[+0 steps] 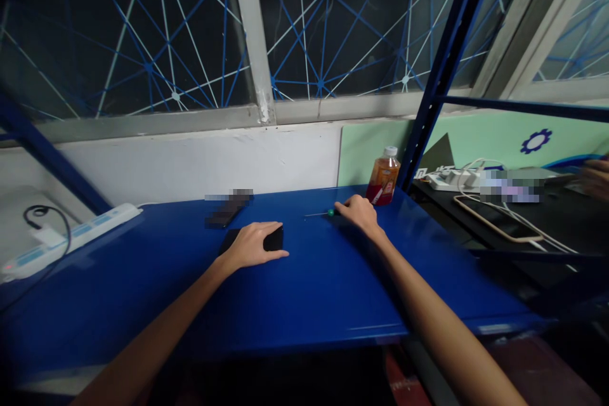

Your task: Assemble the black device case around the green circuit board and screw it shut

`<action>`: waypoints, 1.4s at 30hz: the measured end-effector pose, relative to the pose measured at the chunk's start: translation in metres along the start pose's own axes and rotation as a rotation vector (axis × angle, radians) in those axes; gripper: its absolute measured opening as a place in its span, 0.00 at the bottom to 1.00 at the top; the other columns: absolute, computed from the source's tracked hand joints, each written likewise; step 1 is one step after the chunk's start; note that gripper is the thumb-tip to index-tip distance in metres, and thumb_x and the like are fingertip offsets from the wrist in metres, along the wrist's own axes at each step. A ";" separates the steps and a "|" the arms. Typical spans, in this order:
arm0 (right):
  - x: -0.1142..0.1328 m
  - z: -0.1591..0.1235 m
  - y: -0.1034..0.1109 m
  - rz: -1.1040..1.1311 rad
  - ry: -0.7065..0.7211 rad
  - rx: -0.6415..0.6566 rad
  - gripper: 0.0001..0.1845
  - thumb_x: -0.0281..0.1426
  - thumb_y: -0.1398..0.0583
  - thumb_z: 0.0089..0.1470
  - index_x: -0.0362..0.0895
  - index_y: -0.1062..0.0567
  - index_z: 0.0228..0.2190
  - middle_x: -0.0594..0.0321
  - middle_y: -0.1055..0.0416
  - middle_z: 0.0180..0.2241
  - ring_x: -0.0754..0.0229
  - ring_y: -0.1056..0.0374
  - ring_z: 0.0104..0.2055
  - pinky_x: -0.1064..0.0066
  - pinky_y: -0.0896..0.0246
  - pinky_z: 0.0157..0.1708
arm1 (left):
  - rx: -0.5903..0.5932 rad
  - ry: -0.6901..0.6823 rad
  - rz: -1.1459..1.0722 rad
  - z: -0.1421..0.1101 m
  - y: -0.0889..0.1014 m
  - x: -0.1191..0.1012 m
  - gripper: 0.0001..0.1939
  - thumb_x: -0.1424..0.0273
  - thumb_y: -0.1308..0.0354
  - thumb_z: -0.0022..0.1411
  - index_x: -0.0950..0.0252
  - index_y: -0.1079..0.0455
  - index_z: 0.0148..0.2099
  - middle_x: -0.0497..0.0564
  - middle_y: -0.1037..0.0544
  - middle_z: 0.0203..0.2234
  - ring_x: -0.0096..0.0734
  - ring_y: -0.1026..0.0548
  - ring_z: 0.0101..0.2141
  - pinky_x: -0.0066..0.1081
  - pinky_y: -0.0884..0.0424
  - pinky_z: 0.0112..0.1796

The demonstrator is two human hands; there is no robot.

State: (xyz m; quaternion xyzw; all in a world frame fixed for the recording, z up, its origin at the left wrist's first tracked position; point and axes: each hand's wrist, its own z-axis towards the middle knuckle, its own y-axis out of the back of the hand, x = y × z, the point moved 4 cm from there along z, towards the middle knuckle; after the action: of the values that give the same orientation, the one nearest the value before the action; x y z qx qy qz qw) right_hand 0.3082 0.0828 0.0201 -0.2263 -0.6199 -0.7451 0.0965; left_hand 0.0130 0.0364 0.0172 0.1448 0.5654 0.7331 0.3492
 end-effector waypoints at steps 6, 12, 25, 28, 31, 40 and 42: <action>0.002 -0.004 -0.001 0.008 -0.041 0.000 0.22 0.46 0.43 0.50 0.42 0.18 0.28 0.48 0.25 0.25 0.48 0.29 0.30 0.66 0.45 0.24 | -0.009 -0.006 0.004 0.000 0.000 0.000 0.40 0.41 0.45 0.53 0.64 0.32 0.58 0.59 0.27 0.53 0.51 0.27 0.51 0.47 0.32 0.51; 0.014 -0.007 -0.002 0.106 0.043 0.045 0.24 0.47 0.44 0.50 0.42 0.24 0.16 0.57 0.33 0.17 0.57 0.35 0.23 0.69 0.48 0.22 | -0.113 0.024 -0.122 0.003 0.008 0.001 0.25 0.50 0.47 0.62 0.61 0.27 0.53 0.54 0.23 0.48 0.45 0.26 0.49 0.42 0.31 0.49; 0.048 -0.029 -0.014 0.292 0.213 0.175 0.28 0.48 0.45 0.50 0.45 0.42 0.09 0.67 0.51 0.14 0.66 0.56 0.20 0.70 0.60 0.19 | -0.166 0.021 -0.292 0.005 0.009 0.001 0.09 0.62 0.42 0.62 0.58 0.24 0.41 0.51 0.21 0.40 0.39 0.24 0.42 0.39 0.29 0.44; 0.047 -0.028 -0.014 0.291 0.213 0.174 0.28 0.48 0.45 0.50 0.45 0.40 0.10 0.67 0.51 0.14 0.66 0.56 0.19 0.70 0.59 0.19 | -0.184 0.007 -0.302 0.005 0.011 0.000 0.09 0.63 0.43 0.64 0.60 0.24 0.38 0.50 0.20 0.37 0.38 0.24 0.40 0.37 0.29 0.43; 0.047 -0.028 -0.015 0.290 0.220 0.172 0.27 0.48 0.45 0.50 0.44 0.38 0.10 0.67 0.50 0.14 0.66 0.55 0.19 0.70 0.59 0.19 | -0.204 -0.005 -0.293 0.004 0.011 0.001 0.09 0.65 0.44 0.65 0.60 0.24 0.37 0.50 0.20 0.36 0.36 0.24 0.39 0.36 0.30 0.42; 0.049 -0.030 -0.011 0.296 0.215 0.149 0.27 0.47 0.45 0.50 0.43 0.36 0.10 0.68 0.51 0.14 0.66 0.56 0.20 0.70 0.59 0.20 | -0.307 -0.078 -0.211 0.002 0.013 0.001 0.08 0.65 0.43 0.65 0.61 0.25 0.35 0.49 0.20 0.33 0.34 0.24 0.36 0.36 0.34 0.40; 0.050 -0.031 -0.011 0.298 0.220 0.151 0.27 0.47 0.45 0.50 0.42 0.34 0.11 0.68 0.50 0.14 0.66 0.55 0.20 0.70 0.59 0.20 | -0.310 -0.085 -0.202 0.002 0.014 0.000 0.08 0.65 0.43 0.65 0.61 0.25 0.35 0.49 0.20 0.33 0.34 0.24 0.35 0.36 0.34 0.40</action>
State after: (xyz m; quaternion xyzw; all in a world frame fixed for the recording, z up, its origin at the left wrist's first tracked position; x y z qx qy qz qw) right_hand 0.2531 0.0621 0.0297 -0.2247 -0.6193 -0.6943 0.2896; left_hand 0.0093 0.0356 0.0313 0.0627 0.4420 0.7660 0.4625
